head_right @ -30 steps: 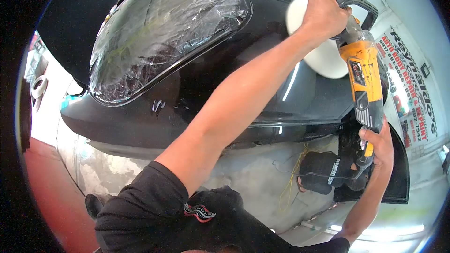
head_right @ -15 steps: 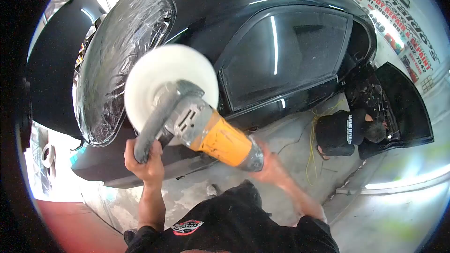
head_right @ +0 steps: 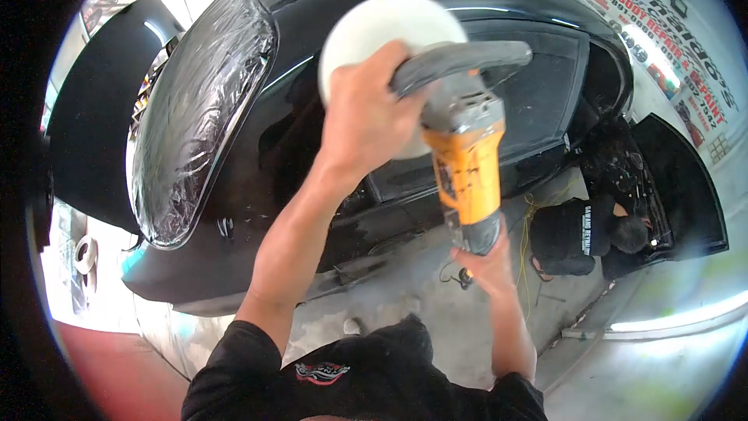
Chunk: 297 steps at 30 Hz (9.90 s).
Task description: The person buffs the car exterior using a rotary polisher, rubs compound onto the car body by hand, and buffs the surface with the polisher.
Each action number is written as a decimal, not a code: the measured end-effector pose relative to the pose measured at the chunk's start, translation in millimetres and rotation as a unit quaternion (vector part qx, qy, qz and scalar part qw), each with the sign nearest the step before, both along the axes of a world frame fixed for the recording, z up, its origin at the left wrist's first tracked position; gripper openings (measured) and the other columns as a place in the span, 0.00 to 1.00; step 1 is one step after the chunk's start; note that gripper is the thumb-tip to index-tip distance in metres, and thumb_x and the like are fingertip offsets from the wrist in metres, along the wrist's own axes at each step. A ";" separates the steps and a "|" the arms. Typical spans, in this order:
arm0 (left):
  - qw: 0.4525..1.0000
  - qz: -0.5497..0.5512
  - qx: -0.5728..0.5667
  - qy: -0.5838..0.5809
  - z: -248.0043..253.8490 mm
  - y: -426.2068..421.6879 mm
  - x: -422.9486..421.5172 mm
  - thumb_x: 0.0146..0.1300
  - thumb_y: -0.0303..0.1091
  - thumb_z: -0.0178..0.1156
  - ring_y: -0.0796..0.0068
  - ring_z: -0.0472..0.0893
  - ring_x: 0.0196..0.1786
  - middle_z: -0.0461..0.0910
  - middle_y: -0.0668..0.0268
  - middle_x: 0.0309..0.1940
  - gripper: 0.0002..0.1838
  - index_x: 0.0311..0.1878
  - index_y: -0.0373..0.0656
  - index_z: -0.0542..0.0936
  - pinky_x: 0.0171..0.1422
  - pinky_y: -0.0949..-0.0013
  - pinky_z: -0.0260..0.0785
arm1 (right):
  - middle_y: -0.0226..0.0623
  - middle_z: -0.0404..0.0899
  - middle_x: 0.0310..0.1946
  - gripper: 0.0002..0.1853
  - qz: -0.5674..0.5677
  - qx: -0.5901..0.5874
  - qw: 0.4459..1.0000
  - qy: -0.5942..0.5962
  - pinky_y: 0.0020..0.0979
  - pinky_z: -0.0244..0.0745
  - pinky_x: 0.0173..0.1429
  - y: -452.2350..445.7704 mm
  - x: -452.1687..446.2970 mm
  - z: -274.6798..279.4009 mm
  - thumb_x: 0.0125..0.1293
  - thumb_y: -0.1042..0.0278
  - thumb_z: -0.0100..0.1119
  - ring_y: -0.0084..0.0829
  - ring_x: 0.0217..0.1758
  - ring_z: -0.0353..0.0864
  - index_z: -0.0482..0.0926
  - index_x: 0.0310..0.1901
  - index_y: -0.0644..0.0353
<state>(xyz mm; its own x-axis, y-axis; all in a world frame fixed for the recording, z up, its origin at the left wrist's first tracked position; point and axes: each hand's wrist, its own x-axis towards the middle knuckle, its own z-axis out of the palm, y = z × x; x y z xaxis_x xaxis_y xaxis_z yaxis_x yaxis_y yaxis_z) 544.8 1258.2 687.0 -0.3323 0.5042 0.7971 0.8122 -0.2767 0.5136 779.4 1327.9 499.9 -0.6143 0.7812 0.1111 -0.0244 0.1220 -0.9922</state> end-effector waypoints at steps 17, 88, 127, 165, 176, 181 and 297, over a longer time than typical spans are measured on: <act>0.949 0.294 -0.108 0.023 -165.1 -286.6 39.4 0.38 0.23 0.69 0.62 0.78 0.20 0.79 0.62 0.20 0.13 0.28 0.41 0.76 0.30 0.68 0.70 | 0.47 0.75 0.63 0.49 0.246 -0.029 0.958 -0.146 0.37 0.68 0.72 -148.2 8.6 -131.6 0.50 0.70 0.80 0.34 0.69 0.74 0.59 0.71 0.67; 0.956 0.270 0.097 0.061 128.3 203.5 77.8 0.57 0.41 0.72 0.45 0.86 0.35 0.86 0.51 0.30 0.19 0.46 0.38 0.85 0.42 0.52 0.77 | 0.39 0.77 0.54 0.41 0.175 0.034 0.984 -0.003 0.32 0.74 0.60 243.4 49.5 140.3 0.50 0.83 0.70 0.32 0.58 0.78 0.64 0.68 0.66; 0.940 0.319 -0.009 0.121 195.8 497.8 54.2 0.64 0.48 0.67 0.77 0.74 0.18 0.71 0.69 0.18 0.20 0.45 0.37 0.83 0.25 0.68 0.69 | 0.36 0.77 0.34 0.30 0.275 -0.008 0.955 0.108 0.27 0.73 0.27 541.0 104.4 196.5 0.53 0.75 0.73 0.23 0.26 0.76 0.67 0.55 0.67; 0.757 0.546 0.343 -0.106 25.9 122.9 104.4 0.69 0.27 0.65 0.85 0.68 0.18 0.73 0.72 0.20 0.08 0.48 0.36 0.82 0.22 0.76 0.60 | 0.57 0.84 0.37 0.50 0.530 0.226 0.809 -0.117 0.45 0.78 0.56 353.6 -21.2 174.7 0.56 0.70 0.69 0.56 0.46 0.87 0.49 0.76 0.63; 0.764 0.554 0.321 -0.079 25.9 72.6 102.0 0.69 0.31 0.67 0.85 0.67 0.17 0.72 0.73 0.20 0.07 0.41 0.37 0.81 0.21 0.77 0.61 | 0.62 0.84 0.37 0.51 0.568 0.244 0.781 -0.090 0.50 0.78 0.54 310.0 -50.4 165.0 0.55 0.70 0.66 0.62 0.44 0.85 0.46 0.76 0.67; 0.776 0.563 0.279 -0.056 57.6 176.3 134.0 0.68 0.30 0.68 0.87 0.66 0.18 0.73 0.73 0.21 0.06 0.41 0.38 0.83 0.22 0.78 0.57 | 0.63 0.83 0.46 0.51 0.524 0.162 0.833 -0.064 0.47 0.77 0.59 383.6 10.2 142.3 0.56 0.69 0.69 0.61 0.51 0.84 0.46 0.76 0.64; 0.889 0.374 0.245 -0.100 148.5 503.1 161.7 0.59 0.30 0.67 0.46 0.86 0.35 0.82 0.43 0.27 0.12 0.34 0.29 0.78 0.42 0.55 0.75 | 0.39 0.75 0.58 0.48 0.343 0.170 0.923 -0.048 0.32 0.64 0.70 664.2 129.4 286.3 0.49 0.79 0.68 0.30 0.61 0.74 0.57 0.74 0.66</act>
